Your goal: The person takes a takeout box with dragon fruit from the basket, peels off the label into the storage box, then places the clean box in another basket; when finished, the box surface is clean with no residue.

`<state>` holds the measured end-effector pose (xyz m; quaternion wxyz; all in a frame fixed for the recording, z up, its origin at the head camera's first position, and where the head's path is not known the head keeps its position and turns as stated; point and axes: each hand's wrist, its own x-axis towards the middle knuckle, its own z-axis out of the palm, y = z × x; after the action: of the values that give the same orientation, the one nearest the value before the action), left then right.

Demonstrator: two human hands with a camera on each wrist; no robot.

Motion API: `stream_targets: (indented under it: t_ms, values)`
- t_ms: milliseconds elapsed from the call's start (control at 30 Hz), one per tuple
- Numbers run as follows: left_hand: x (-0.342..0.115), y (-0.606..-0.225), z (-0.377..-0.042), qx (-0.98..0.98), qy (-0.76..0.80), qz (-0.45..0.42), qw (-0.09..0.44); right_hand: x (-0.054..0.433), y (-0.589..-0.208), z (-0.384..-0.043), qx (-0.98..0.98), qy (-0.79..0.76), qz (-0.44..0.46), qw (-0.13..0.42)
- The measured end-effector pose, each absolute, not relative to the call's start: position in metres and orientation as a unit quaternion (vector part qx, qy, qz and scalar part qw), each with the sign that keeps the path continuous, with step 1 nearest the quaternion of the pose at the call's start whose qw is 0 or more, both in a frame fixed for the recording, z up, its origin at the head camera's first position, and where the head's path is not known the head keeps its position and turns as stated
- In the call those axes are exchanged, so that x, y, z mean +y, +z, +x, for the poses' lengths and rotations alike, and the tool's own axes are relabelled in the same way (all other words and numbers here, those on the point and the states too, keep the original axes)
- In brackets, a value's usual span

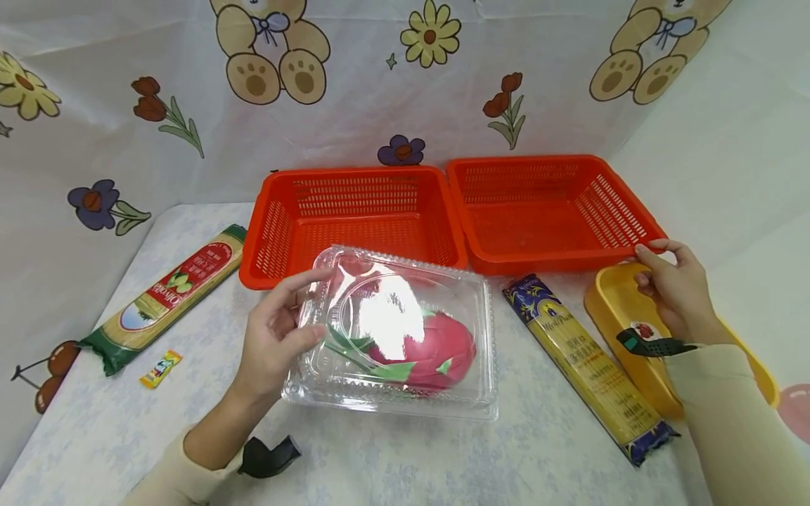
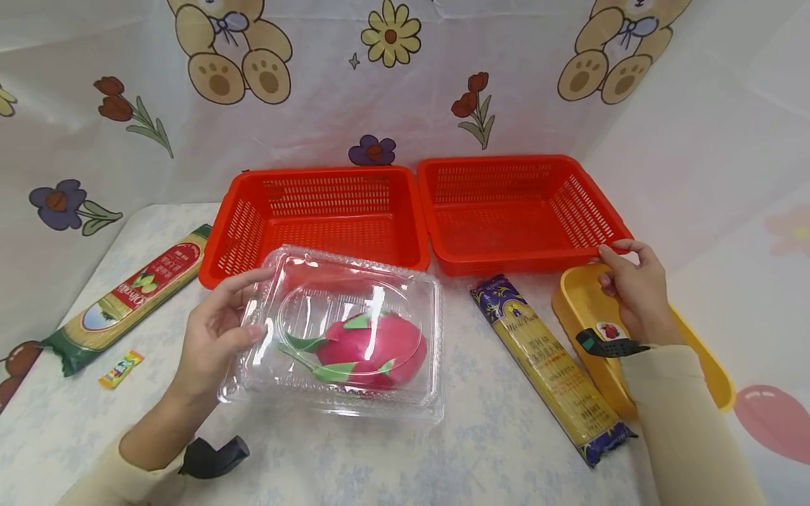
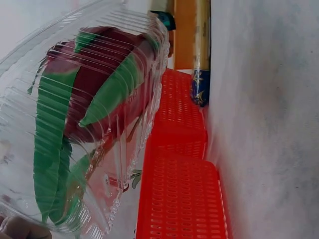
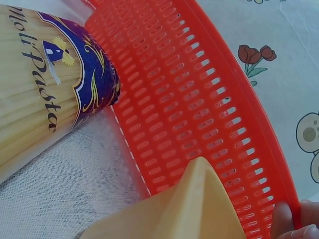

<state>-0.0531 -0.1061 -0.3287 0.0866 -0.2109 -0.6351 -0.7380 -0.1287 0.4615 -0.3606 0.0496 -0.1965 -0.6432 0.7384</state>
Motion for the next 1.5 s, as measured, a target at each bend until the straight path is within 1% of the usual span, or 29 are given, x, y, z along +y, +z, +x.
stream_targets:
  t_ms: [167, 333, 467, 800, 1067, 1333, 1500]
  values:
    - [-0.097, -0.316, -0.076, -0.616, -0.760, -0.191, 0.083, 0.464, -0.358, -0.126, -0.636, 0.746, -0.191, 0.053]
    - [-0.080, -0.308, -0.106, -0.590, -0.781, -0.189, 0.079, 0.466, -0.359, -0.123, -0.627, 0.754, -0.188, 0.063]
    - [-0.065, -0.304, -0.131, -0.582, -0.787, -0.184, 0.087, 0.466, -0.361, -0.122, -0.627, 0.752, -0.190, 0.066]
    - [-0.014, -0.290, -0.185, -0.519, -0.836, -0.172, 0.050, 0.464, -0.362, -0.125, -0.638, 0.736, -0.217, 0.069]
    - [0.026, -0.297, -0.216, -0.495, -0.861, -0.112, 0.030, 0.457, -0.359, -0.128, -0.632, 0.741, -0.215, 0.068]
    - [0.066, -0.300, -0.244, -0.537, -0.837, -0.085, 0.064, 0.454, -0.357, -0.129, -0.643, 0.727, -0.230, 0.067]
    - [0.086, -0.305, -0.258, -0.539, -0.837, -0.069, 0.068, 0.453, -0.356, -0.129, -0.640, 0.731, -0.225, 0.066]
